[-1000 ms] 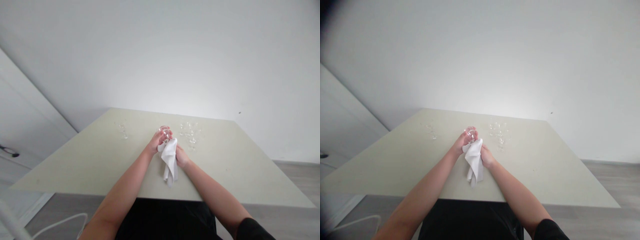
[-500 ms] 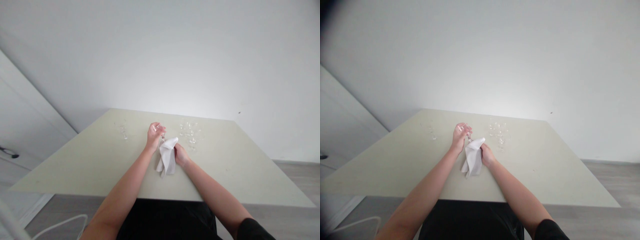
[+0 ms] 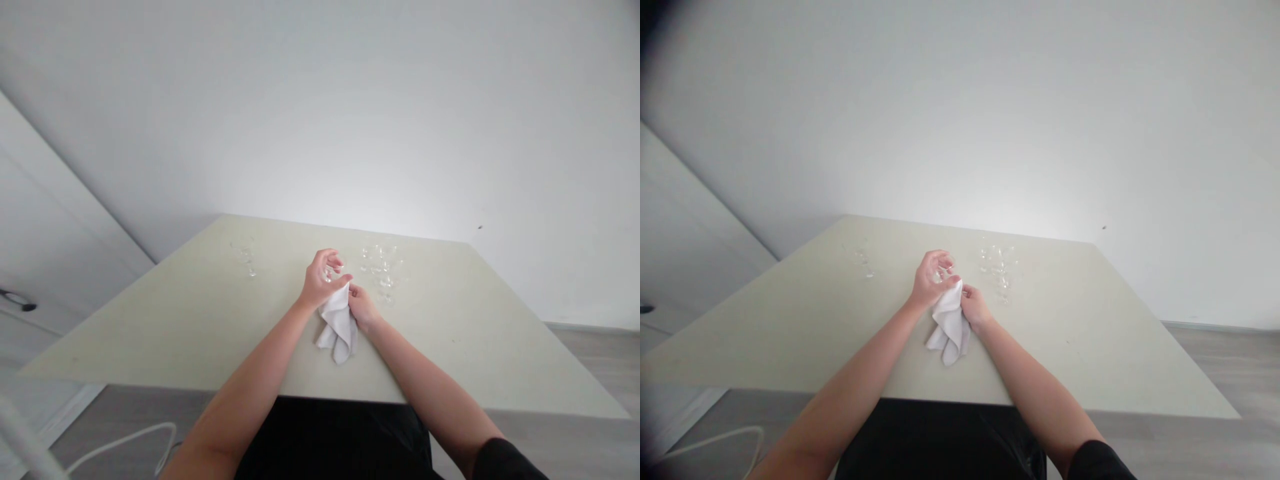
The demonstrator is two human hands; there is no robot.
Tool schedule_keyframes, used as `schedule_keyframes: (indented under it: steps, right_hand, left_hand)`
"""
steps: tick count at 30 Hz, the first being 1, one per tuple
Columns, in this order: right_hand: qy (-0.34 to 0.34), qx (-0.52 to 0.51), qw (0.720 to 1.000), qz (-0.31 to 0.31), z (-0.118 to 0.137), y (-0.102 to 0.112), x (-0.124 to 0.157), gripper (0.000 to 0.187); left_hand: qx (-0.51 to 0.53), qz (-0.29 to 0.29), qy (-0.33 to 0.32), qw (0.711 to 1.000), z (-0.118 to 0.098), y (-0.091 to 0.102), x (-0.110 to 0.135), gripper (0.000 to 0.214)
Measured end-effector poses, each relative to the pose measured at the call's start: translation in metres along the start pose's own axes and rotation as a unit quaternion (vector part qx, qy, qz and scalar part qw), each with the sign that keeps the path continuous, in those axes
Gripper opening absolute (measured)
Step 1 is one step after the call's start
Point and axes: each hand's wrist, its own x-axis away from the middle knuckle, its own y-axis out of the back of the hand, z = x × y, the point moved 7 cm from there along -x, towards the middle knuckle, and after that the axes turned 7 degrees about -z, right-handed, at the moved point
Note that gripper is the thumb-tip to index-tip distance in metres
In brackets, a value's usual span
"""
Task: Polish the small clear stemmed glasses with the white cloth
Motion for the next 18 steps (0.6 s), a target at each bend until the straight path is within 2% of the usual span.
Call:
schedule_keyframes:
  steps: [4,8,13,18]
  right_hand:
    - [-0.044,0.045,0.998,0.019,-0.002,-0.001,0.003,0.041]
    - [-0.059,0.063,0.995,0.045,0.001,-0.005,0.007,0.039]
    - [-0.087,0.081,0.993,0.028,0.000,-0.005,0.011,0.033]
    - [-0.091,0.108,0.989,0.039,-0.001,-0.005,0.014,0.030]
  left_hand:
    - [0.012,-0.021,0.010,1.000,0.001,0.004,-0.001,0.055]
    - [0.028,-0.031,0.010,0.999,0.000,0.007,-0.003,0.054]
    - [0.043,-0.063,0.017,0.997,0.004,0.014,-0.008,0.055]
    - [0.048,-0.094,0.049,0.993,0.018,0.019,-0.012,0.053]
